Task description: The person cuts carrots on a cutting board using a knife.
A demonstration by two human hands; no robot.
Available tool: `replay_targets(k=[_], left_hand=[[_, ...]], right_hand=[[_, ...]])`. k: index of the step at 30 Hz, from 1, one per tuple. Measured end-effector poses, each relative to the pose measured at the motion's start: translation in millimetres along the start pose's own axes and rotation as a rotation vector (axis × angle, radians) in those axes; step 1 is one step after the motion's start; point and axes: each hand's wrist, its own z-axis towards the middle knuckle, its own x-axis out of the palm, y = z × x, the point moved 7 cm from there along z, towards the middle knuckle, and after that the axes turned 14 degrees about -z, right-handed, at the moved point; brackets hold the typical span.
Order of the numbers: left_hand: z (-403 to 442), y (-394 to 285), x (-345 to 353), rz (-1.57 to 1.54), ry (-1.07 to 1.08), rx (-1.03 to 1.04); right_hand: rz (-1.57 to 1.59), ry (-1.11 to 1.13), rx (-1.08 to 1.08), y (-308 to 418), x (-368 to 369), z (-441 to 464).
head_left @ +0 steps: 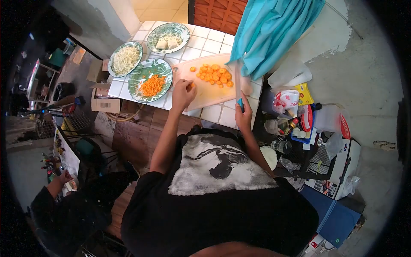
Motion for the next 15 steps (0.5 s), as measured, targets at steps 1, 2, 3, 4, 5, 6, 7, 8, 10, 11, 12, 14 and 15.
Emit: replay_targets(k=[1, 2, 3, 4, 5, 6, 7, 8, 10, 11, 12, 14, 15], left_hand=[[-1, -2, 0, 0.023, -0.003, 0.035], [-1, -1, 0, 0.023, 0.0, 0.029], [-2, -4, -1, 0.002, -0.035, 0.042], [-4, -4, -2, -0.019, -0.07, 0.054], [-4, -1, -2, -0.019, -0.065, 0.048], [-4, 3, -2, -0.054, -0.062, 0.038], [-4, 6, -3, -0.089, -0.06, 0.029], [-5, 9, -1, -0.089, -0.058, 0.026], [-7, 8, -2, -0.174, -0.138, 0.012], [-7, 7, -1, -0.172, -0.141, 0.012], [-6, 5, -1, -0.148, -0.16, 0.006], [-7, 3, -1, -0.122, -0.186, -0.004], [-7, 2, -1, -0.126, -0.191, -0.006]], right_hand=[[0.022, -0.001, -0.043, 5, 6, -4], [-0.061, 0.036, -0.105, 12, 12, -7], [-0.13, 0.148, -0.082, 27, 16, -11], [-0.199, 0.261, -0.057, 44, 20, -17], [-0.193, 0.254, -0.189, 57, 25, -20], [-0.21, 0.267, -0.241, 66, 31, -23], [-0.226, 0.28, -0.295, 74, 37, -25], [-0.279, 0.256, -0.359, 79, 42, -27], [-0.332, 0.308, -0.324, 74, 51, -27], [-0.385, 0.358, -0.294, 70, 56, -27], [-0.385, 0.361, -0.298, 71, 57, -27], [-0.431, 0.349, -0.315, 72, 58, -27], [-0.431, 0.355, -0.318, 70, 60, -27]])
